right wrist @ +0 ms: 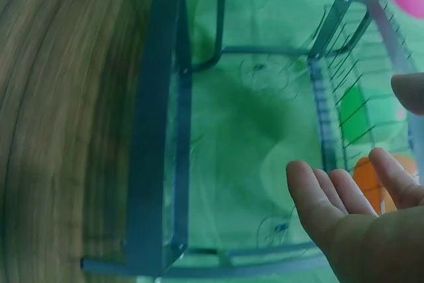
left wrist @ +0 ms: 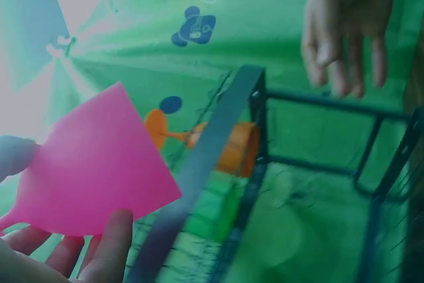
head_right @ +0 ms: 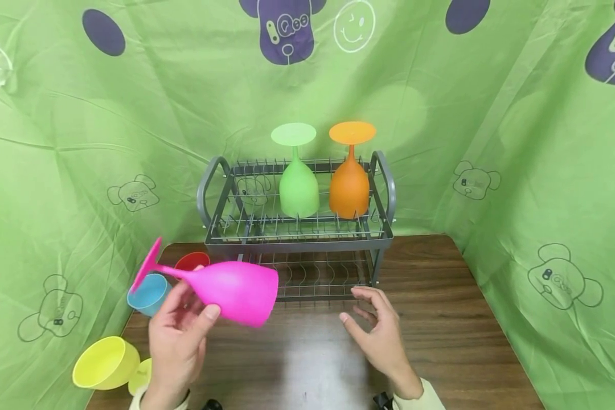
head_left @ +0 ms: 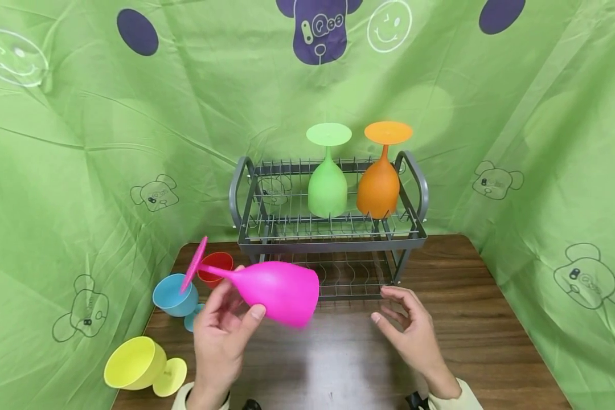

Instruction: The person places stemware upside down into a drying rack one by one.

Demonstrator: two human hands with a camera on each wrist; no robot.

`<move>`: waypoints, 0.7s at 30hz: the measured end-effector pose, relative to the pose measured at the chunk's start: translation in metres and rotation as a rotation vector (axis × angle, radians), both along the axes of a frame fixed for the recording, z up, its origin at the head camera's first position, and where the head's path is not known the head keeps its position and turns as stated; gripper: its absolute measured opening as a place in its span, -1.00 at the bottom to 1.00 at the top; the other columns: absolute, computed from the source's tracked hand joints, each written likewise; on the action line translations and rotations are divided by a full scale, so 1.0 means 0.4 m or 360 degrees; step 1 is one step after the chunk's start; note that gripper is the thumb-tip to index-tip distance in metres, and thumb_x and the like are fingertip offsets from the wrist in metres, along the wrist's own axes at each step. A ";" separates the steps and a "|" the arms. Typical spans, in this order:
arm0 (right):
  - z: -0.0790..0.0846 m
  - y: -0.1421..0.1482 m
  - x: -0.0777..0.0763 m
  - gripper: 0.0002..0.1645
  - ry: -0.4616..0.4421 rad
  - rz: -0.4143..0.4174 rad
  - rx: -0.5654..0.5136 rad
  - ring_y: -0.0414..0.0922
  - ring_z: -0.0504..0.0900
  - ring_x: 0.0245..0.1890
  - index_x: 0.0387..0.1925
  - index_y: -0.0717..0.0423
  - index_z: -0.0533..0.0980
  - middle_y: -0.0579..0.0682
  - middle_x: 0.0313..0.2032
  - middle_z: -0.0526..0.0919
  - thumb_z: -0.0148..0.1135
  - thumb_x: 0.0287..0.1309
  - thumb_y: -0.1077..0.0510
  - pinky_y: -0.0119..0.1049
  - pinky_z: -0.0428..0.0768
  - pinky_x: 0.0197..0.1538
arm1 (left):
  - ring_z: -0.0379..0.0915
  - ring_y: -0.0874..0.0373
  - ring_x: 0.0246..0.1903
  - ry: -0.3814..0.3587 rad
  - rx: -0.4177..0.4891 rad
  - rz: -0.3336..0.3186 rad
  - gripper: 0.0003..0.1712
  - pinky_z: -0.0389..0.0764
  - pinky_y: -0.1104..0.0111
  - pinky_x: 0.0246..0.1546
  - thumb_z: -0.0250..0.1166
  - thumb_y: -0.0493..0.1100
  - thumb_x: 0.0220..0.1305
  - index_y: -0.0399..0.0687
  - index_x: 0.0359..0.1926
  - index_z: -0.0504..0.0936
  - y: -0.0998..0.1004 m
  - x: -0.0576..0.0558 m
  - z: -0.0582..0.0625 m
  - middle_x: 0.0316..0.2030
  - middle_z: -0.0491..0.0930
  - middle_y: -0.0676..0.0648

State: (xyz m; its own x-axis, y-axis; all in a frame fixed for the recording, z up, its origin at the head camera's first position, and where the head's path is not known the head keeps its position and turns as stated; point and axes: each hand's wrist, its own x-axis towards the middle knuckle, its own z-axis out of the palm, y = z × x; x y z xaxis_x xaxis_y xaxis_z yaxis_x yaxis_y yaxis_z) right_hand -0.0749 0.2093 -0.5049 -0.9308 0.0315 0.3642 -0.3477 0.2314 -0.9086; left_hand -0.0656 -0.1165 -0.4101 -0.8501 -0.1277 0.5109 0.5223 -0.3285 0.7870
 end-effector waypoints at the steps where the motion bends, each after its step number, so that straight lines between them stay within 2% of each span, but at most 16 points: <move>1: -0.004 0.007 -0.006 -0.40 -0.0029 -0.0043 0.0004 -0.33 0.61 0.21 0.18 0.28 0.55 -0.06 0.21 0.58 0.51 0.07 0.49 -0.35 0.73 0.15 | 0.72 0.00 0.11 0.0060 -0.0020 -0.0005 -0.24 0.77 0.24 0.07 0.26 -0.76 0.11 -0.64 0.39 0.36 -0.007 -0.007 0.016 0.25 0.62 -0.31; 4: -0.018 0.024 -0.025 -0.44 -0.0113 -0.0169 0.0039 -0.35 0.64 0.16 0.15 0.25 0.58 0.05 0.17 0.60 0.53 0.10 0.43 -0.36 0.73 0.15 | 0.76 -0.01 0.05 0.0166 -0.0081 -0.0030 -0.22 0.78 0.24 0.03 0.26 -0.78 0.06 -0.68 0.38 0.35 -0.024 -0.027 0.061 0.24 0.63 -0.33; 8: -0.048 0.038 -0.049 -0.41 -0.0215 -0.0315 0.0105 -0.44 0.63 0.09 0.21 0.25 0.55 0.15 0.17 0.59 0.55 0.16 0.33 -0.46 0.70 0.15 | 0.77 -0.01 0.05 0.0199 -0.0178 -0.0004 -0.23 0.79 0.23 -0.03 0.30 -0.75 0.07 -0.62 0.37 0.41 -0.041 -0.055 0.115 0.23 0.65 -0.30; 10: -0.065 0.042 -0.060 -0.36 -0.0250 -0.0385 0.0123 -0.44 0.61 0.09 0.26 0.27 0.51 0.16 0.20 0.58 0.55 0.17 0.30 -0.52 0.68 0.14 | 0.79 0.07 -0.10 0.0160 -0.0237 0.0022 -0.25 0.82 0.35 -0.25 0.32 -0.71 0.10 -0.55 0.37 0.45 -0.048 -0.069 0.143 0.16 0.70 -0.26; 12: -0.082 0.044 -0.070 -0.32 -0.0267 -0.0444 0.0118 -0.33 0.61 0.12 0.30 0.27 0.48 0.16 0.23 0.55 0.54 0.18 0.30 -0.57 0.66 0.12 | 0.80 0.13 -0.28 0.0083 -0.0288 0.0049 -0.26 0.73 0.43 -0.56 0.35 -0.67 0.14 -0.44 0.38 0.50 -0.052 -0.084 0.174 0.08 0.74 -0.22; 15: -0.106 0.046 -0.087 -0.25 -0.0279 -0.0536 0.0134 -0.08 0.58 0.20 0.36 0.26 0.41 0.21 0.27 0.48 0.53 0.19 0.30 -0.62 0.64 0.11 | 0.79 0.16 -0.40 -0.0046 -0.0383 0.0107 -0.29 0.63 0.42 -0.72 0.40 -0.58 0.18 -0.24 0.38 0.58 -0.054 -0.114 0.223 0.00 0.78 -0.16; 16: -0.114 0.046 -0.094 -0.22 -0.0276 -0.0568 0.0147 0.01 0.56 0.22 0.38 0.25 0.39 0.23 0.28 0.45 0.53 0.19 0.30 -0.66 0.62 0.10 | 0.81 0.14 -0.35 -0.0073 -0.0425 0.0133 -0.29 0.70 0.40 -0.65 0.43 -0.54 0.19 -0.17 0.37 0.60 -0.053 -0.129 0.238 0.02 0.78 -0.15; 18: -0.128 0.045 -0.107 -0.17 -0.0262 -0.0618 0.0159 0.15 0.53 0.24 0.42 0.26 0.35 0.28 0.28 0.42 0.52 0.17 0.31 -0.72 0.57 0.08 | 0.82 0.11 -0.13 -0.0111 -0.0546 0.0225 -0.32 0.80 0.36 -0.40 0.51 -0.41 0.20 0.00 0.35 0.65 -0.050 -0.162 0.264 0.08 0.77 -0.08; 19: -0.134 0.045 -0.113 -0.14 -0.0262 -0.0643 0.0165 0.18 0.52 0.24 0.43 0.27 0.34 0.30 0.28 0.41 0.53 0.16 0.32 -0.74 0.56 0.08 | 0.80 0.10 -0.06 -0.0113 -0.0609 0.0260 -0.33 0.82 0.34 -0.27 0.54 -0.35 0.21 0.05 0.34 0.66 -0.047 -0.182 0.274 0.12 0.76 -0.06; 20: -0.141 0.044 -0.118 -0.12 -0.0262 -0.0660 0.0166 0.21 0.51 0.24 0.44 0.28 0.32 0.32 0.28 0.40 0.53 0.14 0.33 -0.76 0.54 0.07 | 0.78 0.09 -0.02 -0.0122 -0.0672 0.0292 -0.34 0.82 0.36 -0.25 0.56 -0.28 0.21 0.09 0.34 0.67 -0.044 -0.201 0.283 0.14 0.75 -0.04; 21: -0.147 0.042 -0.122 -0.10 -0.0265 -0.0671 0.0165 0.24 0.51 0.24 0.45 0.29 0.32 0.33 0.28 0.40 0.53 0.13 0.35 -0.76 0.54 0.07 | 0.75 0.09 0.03 -0.0126 -0.0740 0.0324 -0.34 0.82 0.33 -0.15 0.58 -0.20 0.21 0.14 0.34 0.67 -0.041 -0.219 0.290 0.18 0.73 -0.01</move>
State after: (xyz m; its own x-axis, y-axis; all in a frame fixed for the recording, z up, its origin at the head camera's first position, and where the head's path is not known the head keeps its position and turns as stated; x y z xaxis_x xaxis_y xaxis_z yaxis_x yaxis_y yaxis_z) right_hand -0.1238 0.2262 -0.5638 -0.8906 0.3908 0.2324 -0.0554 0.4141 -0.9085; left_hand -0.1534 -0.1327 -0.2939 -0.8700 -0.0690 0.4881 0.4722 0.1678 0.8654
